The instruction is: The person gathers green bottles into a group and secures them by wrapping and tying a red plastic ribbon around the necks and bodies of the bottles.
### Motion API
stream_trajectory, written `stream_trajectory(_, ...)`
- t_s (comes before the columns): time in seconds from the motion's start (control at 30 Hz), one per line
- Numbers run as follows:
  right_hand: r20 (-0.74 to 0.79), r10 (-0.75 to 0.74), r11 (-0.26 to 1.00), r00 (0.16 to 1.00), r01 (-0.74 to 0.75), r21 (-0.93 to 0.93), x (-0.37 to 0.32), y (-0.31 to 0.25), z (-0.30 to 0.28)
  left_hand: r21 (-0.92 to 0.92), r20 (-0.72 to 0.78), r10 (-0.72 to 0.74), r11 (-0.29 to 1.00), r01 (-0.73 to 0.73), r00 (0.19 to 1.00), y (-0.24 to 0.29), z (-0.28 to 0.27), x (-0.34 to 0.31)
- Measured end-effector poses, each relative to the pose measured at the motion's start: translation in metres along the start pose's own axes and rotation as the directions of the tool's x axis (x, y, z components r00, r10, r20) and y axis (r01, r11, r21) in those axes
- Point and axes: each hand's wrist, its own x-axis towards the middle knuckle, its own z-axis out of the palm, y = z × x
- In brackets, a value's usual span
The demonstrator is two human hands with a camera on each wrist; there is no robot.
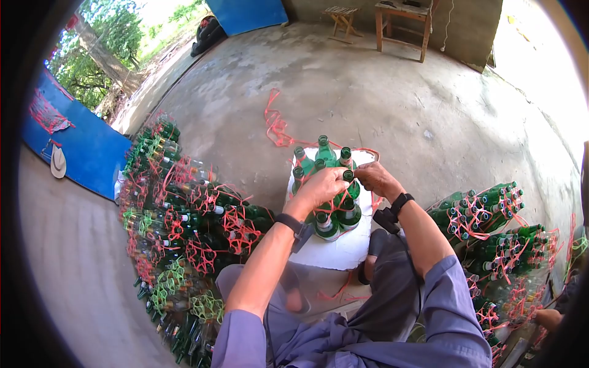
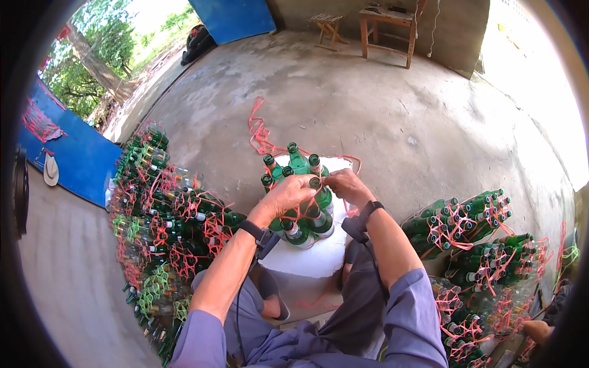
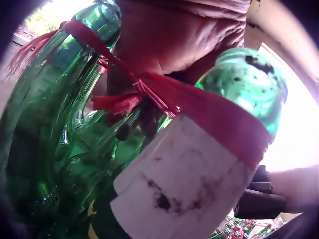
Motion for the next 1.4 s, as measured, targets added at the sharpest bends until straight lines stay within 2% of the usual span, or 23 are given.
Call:
stream_trajectory(0.03,-0.072,0.108,0.994,0.992,-0.110,-0.013,0.003,-0.002,0.003,-0.006,0.001,-0.010,1.000,0.010,1.000,0.002,0.000,-0.001)
stream_trajectory(0.07,-0.071,0.109,0.994,0.991,-0.110,-0.011,0.008,-0.004,0.006,-0.011,0.002,-0.021,1.000,0.021,1.000,0.003,0.000,-0.002)
stream_trajectory(0.13,-0.240,0.088,0.946,0.967,-0.157,-0.285,0.013,-0.008,0.013,-0.008,0.002,-0.010,1.000,0.010,1.000,0.004,-0.002,-0.002)
stream_trajectory(0.17,-0.240,0.089,0.945,0.967,-0.158,-0.285,0.014,-0.007,0.016,-0.005,0.002,0.004,1.000,-0.004,1.000,0.005,-0.001,-0.002)
stream_trajectory(0.23,-0.286,-0.125,0.920,0.950,0.003,-0.393,0.018,0.002,0.018,-0.046,-0.009,-0.024,0.999,0.023,1.000,0.013,0.000,-0.006)
stream_trajectory(0.27,-0.287,-0.124,0.920,0.950,0.002,-0.393,0.020,0.007,0.019,-0.085,-0.021,-0.053,0.995,0.051,0.998,0.018,0.001,-0.008)
stream_trajectory(0.33,-0.281,-0.295,0.813,0.913,0.085,-0.576,0.022,0.008,0.022,-0.070,-0.018,-0.061,0.996,0.060,0.998,0.009,0.001,-0.003)
stream_trajectory(0.57,-0.378,-0.170,0.779,0.910,-0.111,-0.617,0.026,0.006,0.022,0.059,-0.045,-0.044,0.997,0.047,0.998,0.017,0.000,-0.006)
stream_trajectory(0.7,-0.335,-0.206,0.775,0.920,-0.056,-0.629,0.023,0.008,0.021,0.031,-0.057,-0.025,0.999,0.027,0.998,0.018,0.001,-0.007)
stream_trajectory(0.87,-0.291,-0.172,0.830,0.941,-0.021,-0.558,0.010,0.000,0.018,0.145,-0.090,-0.031,0.988,0.044,0.995,0.018,0.002,-0.008)
stream_trajectory(0.97,-0.300,-0.195,0.825,0.934,-0.009,-0.565,0.015,0.008,0.017,0.139,-0.101,-0.046,0.988,0.060,0.994,0.012,0.003,-0.007)
stream_trajectory(1.0,-0.295,-0.274,0.800,0.915,0.047,-0.598,0.019,0.012,0.017,0.137,-0.097,-0.051,0.989,0.064,0.994,0.012,0.002,-0.007)
stream_trajectory(1.03,-0.287,-0.347,0.771,0.893,0.098,-0.629,0.022,0.018,0.017,0.212,-0.111,-0.047,0.975,0.070,0.993,0.012,0.001,-0.006)
stream_trajectory(1.1,-0.301,-0.290,0.809,0.908,0.065,-0.584,0.020,0.013,0.018,0.285,-0.132,-0.032,0.956,0.069,0.991,0.011,0.002,-0.005)
stream_trajectory(1.17,-0.290,-0.322,0.804,0.901,0.098,-0.587,0.019,0.014,0.019,0.285,-0.145,-0.018,0.957,0.059,0.989,0.012,0.003,-0.007)
stream_trajectory(1.23,-0.283,-0.314,0.816,0.906,0.105,-0.569,0.012,0.006,0.020,0.317,-0.166,0.018,0.948,0.036,0.986,0.017,0.004,-0.008)
stream_trajectory(1.3,-0.250,-0.323,0.818,0.913,0.136,-0.559,0.008,0.001,0.019,0.390,-0.225,0.218,0.913,-0.117,0.950,0.013,0.007,-0.008)
stream_trajectory(1.33,-0.245,-0.346,0.816,0.906,0.162,-0.554,0.008,0.000,0.019,0.382,-0.227,0.209,0.917,-0.110,0.951,0.015,0.008,-0.010)
stream_trajectory(1.4,-0.230,-0.348,0.826,0.909,0.181,-0.534,0.007,-0.001,0.019,0.343,-0.251,0.077,0.939,0.015,0.965,0.021,0.008,-0.014)
